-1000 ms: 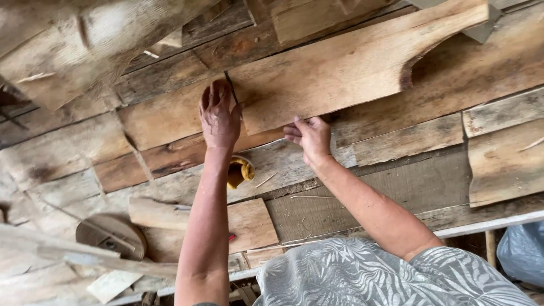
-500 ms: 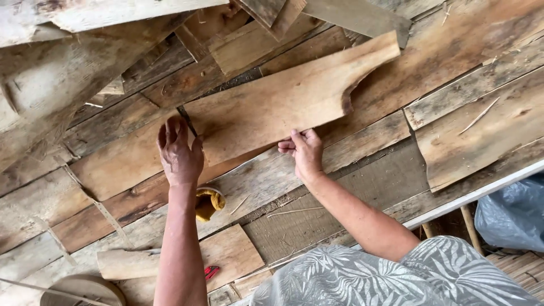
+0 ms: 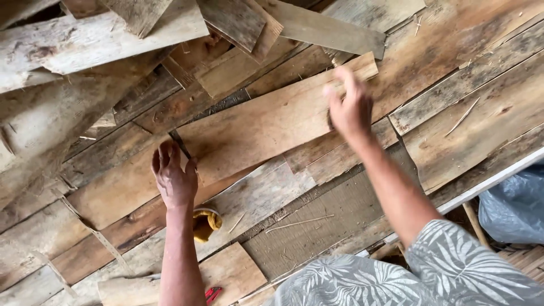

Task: Trimming and fitting thin wood panels onto a surface using a utility knife in a workshop.

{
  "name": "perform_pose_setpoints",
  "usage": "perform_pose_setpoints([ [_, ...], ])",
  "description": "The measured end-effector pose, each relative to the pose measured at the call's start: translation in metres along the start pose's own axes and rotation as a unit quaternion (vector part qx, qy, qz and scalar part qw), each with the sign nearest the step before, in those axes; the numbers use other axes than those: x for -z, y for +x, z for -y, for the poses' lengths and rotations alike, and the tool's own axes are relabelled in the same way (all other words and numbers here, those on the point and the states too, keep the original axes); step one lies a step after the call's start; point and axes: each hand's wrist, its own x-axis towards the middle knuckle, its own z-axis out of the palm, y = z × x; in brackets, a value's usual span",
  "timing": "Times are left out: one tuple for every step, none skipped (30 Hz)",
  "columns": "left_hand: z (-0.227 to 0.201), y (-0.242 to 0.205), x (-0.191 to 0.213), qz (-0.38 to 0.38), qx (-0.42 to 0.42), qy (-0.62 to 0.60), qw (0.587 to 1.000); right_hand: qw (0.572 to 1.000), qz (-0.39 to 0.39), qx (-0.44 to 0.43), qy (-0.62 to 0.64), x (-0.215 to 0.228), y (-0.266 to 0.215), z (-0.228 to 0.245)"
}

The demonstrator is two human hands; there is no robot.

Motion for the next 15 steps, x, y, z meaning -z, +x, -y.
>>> perform_pose_setpoints([
  [-0.005,-0.002,0.006,-0.002,-0.003,0.000,1.000,1.000,-0.003,0.000,0.000,0.004,0.019,0.008],
  [-0.010,0.001,0.011,0.013,-0.010,-0.015,1.000,0.998,0.027,-0.022,-0.056,0.007,0.044,0.015],
  [-0.015,0.006,0.016,0.028,-0.019,-0.029,0.999,0.991,0.058,-0.044,-0.111,0.011,0.069,0.023],
  [-0.018,0.007,0.016,0.024,-0.019,-0.026,0.999,0.992,0.056,-0.042,-0.107,0.004,0.078,0.012],
  [-0.020,0.008,0.016,0.018,-0.016,-0.032,0.999,0.983,0.108,-0.027,-0.144,-0.005,0.088,0.002],
  [-0.019,0.008,0.016,0.011,-0.012,-0.038,0.999,0.970,0.160,-0.012,-0.181,-0.015,0.096,-0.006],
  [-0.018,0.010,0.018,0.007,-0.012,-0.034,0.999,0.972,0.158,-0.010,-0.176,-0.018,0.098,-0.014],
  [-0.020,0.009,0.019,0.014,-0.002,-0.038,0.999,0.977,0.102,0.060,-0.177,-0.020,0.099,-0.023],
  [-0.021,0.008,0.019,0.021,0.007,-0.041,0.999,0.975,0.045,0.129,-0.176,-0.023,0.100,-0.033],
  [-0.017,0.007,0.015,0.020,0.010,-0.040,0.999,0.975,0.047,0.132,-0.174,-0.018,0.109,-0.034],
  [-0.013,0.006,0.011,0.024,0.016,-0.037,0.999,0.970,-0.014,0.163,-0.180,-0.014,0.117,-0.035],
  [-0.010,0.006,0.007,0.028,0.019,-0.034,0.999,0.961,-0.075,0.193,-0.185,-0.009,0.125,-0.038],
  [-0.007,0.005,0.005,0.028,0.021,-0.032,0.999,0.961,-0.074,0.194,-0.183,-0.003,0.147,-0.032],
  [-0.007,0.004,0.004,0.034,0.027,-0.028,0.999,0.945,-0.119,0.232,-0.196,0.006,0.165,-0.029],
  [-0.006,0.003,0.002,0.039,0.034,-0.024,0.998,0.926,-0.163,0.269,-0.209,0.015,0.183,-0.026],
])
